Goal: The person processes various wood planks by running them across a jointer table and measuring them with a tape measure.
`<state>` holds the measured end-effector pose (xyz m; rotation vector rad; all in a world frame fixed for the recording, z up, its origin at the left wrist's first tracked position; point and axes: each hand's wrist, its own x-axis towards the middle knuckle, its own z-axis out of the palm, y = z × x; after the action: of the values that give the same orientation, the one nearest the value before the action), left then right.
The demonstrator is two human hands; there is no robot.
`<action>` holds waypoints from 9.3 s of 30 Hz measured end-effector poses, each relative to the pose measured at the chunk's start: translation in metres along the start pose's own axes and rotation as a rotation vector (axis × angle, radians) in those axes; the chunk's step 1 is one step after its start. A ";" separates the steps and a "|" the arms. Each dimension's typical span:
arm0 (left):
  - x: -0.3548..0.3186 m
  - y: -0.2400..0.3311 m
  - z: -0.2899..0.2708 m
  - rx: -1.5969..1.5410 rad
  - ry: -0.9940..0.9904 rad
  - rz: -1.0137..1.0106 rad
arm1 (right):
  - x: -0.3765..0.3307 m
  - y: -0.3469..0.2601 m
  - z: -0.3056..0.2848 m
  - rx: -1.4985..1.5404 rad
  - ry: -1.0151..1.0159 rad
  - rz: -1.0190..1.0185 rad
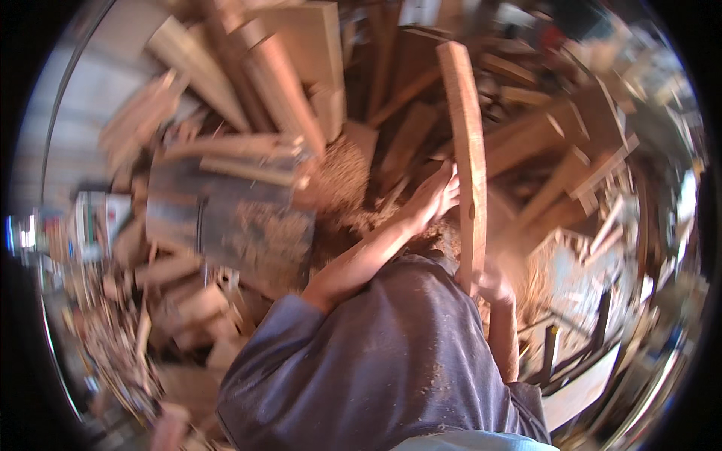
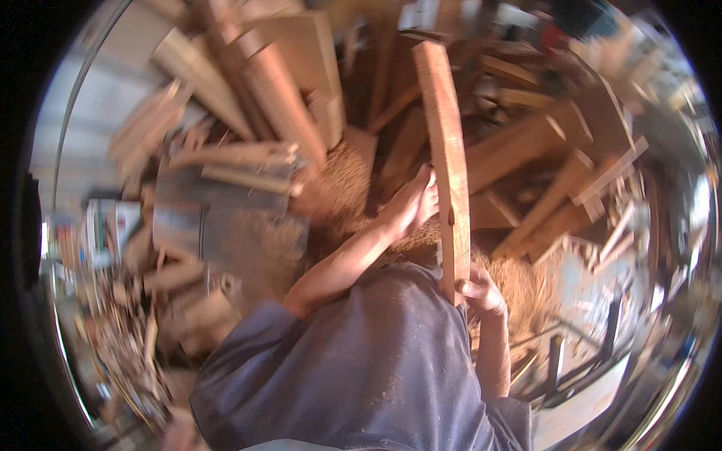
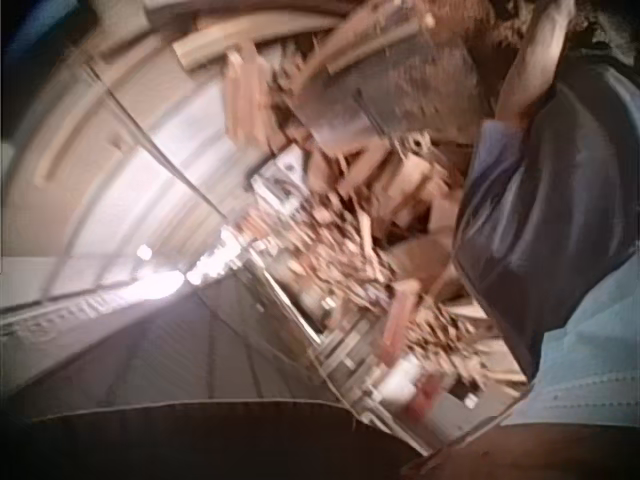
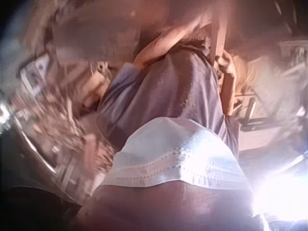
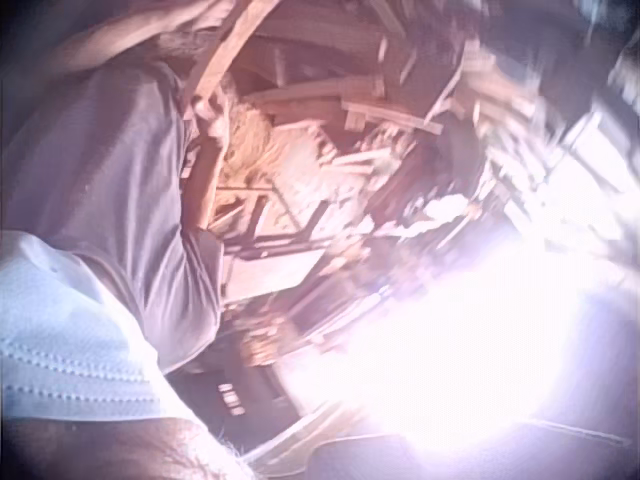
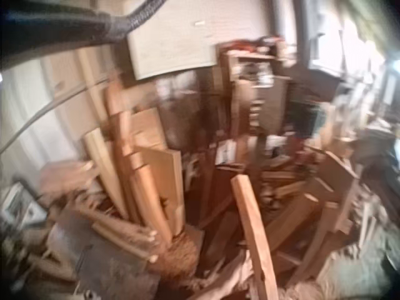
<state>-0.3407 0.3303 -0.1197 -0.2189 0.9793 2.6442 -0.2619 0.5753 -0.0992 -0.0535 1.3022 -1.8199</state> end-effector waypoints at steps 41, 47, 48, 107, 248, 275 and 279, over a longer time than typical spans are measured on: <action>-0.290 0.041 -0.371 1.507 1.953 0.117 | 0.300 0.209 0.276 -1.611 -0.805 -0.851; -0.298 0.050 -0.406 1.490 1.932 0.147 | 0.315 0.227 0.291 -1.609 -0.730 -0.864; -0.300 0.051 -0.409 1.474 1.943 0.161 | 0.318 0.228 0.295 -1.588 -0.709 -0.899; -0.345 0.137 -0.470 1.484 1.956 0.065 | 0.381 0.233 0.390 -1.597 -0.700 -0.746; -0.281 0.019 -0.349 0.413 1.857 0.469 | 0.261 0.151 0.243 -1.542 -0.702 -0.700; -0.328 0.099 -0.436 1.367 1.914 0.092 | 0.328 0.238 0.300 -1.620 -0.765 -0.794; -0.338 0.109 -0.453 1.384 1.911 0.096 | 0.340 0.242 0.326 -1.628 -0.774 -0.830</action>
<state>-0.0448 -0.1249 -0.3115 -2.2360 2.6926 0.4104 -0.1641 0.0892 -0.2864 -2.1212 1.8465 -0.5387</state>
